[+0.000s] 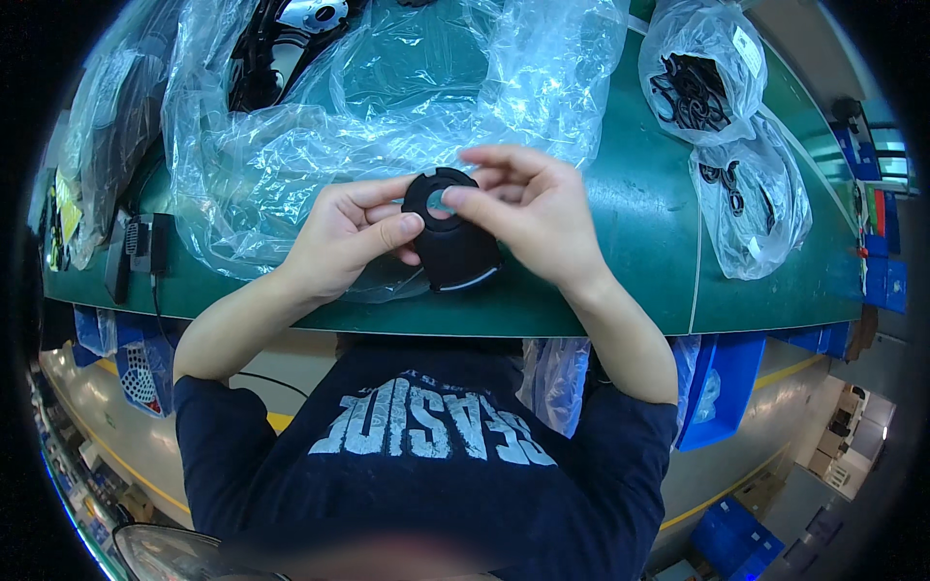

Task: The person assembles black plastic lighting fixture components by hand, snapping retaining rings onto circular fixture bases.

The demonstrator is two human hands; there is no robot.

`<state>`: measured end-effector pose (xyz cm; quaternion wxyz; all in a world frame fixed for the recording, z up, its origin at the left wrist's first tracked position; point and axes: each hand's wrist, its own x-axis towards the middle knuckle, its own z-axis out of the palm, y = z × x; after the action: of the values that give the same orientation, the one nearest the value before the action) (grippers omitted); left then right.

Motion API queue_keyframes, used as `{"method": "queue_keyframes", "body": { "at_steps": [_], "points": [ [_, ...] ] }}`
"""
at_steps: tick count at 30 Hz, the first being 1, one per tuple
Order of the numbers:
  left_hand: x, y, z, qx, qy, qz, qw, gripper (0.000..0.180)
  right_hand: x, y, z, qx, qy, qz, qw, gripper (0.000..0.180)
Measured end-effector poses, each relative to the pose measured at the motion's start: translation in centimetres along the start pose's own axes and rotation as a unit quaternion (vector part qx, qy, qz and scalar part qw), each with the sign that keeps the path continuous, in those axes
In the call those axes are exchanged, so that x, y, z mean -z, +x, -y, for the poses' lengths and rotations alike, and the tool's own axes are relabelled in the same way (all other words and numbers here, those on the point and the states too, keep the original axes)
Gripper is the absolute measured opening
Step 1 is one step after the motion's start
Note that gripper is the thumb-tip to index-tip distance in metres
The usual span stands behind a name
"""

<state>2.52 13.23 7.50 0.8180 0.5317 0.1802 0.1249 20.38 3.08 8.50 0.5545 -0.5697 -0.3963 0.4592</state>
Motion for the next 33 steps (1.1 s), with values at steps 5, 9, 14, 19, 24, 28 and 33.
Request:
{"method": "queue_keyframes", "body": {
  "at_steps": [5,9,14,19,24,28,33],
  "points": [
    [0.0,0.0,0.1,0.013,0.013,0.009,1.000,0.040,0.1,0.2,-0.5,0.047,-0.053,-0.019,0.997,0.031],
    [0.1,0.2,0.5,-0.015,0.018,-0.011,1.000,0.038,0.0,0.1,-0.4,-0.022,0.040,0.001,0.999,0.027],
    [0.0,0.4,1.0,-0.031,0.006,-0.023,0.999,0.039,0.4,0.2,-0.5,-0.040,-0.034,0.040,0.998,0.025],
    [-0.1,0.6,0.7,-0.030,-0.005,-0.024,0.999,0.040,0.0,-0.2,-0.5,0.009,-0.019,-0.021,1.000,0.032],
    [-0.5,0.4,0.9,-0.053,-0.031,-0.045,0.997,0.037,0.2,-0.5,0.7,-0.038,0.009,0.070,0.997,0.032],
    [-0.7,0.3,0.6,-0.053,-0.054,-0.046,0.996,0.032,0.9,-1.0,0.9,-0.019,0.028,0.075,0.997,0.030],
    [0.0,-0.1,1.1,-0.009,-0.043,-0.037,0.998,0.027,0.4,-2.2,0.6,-0.035,0.022,0.092,0.995,0.032]
  ]
}}
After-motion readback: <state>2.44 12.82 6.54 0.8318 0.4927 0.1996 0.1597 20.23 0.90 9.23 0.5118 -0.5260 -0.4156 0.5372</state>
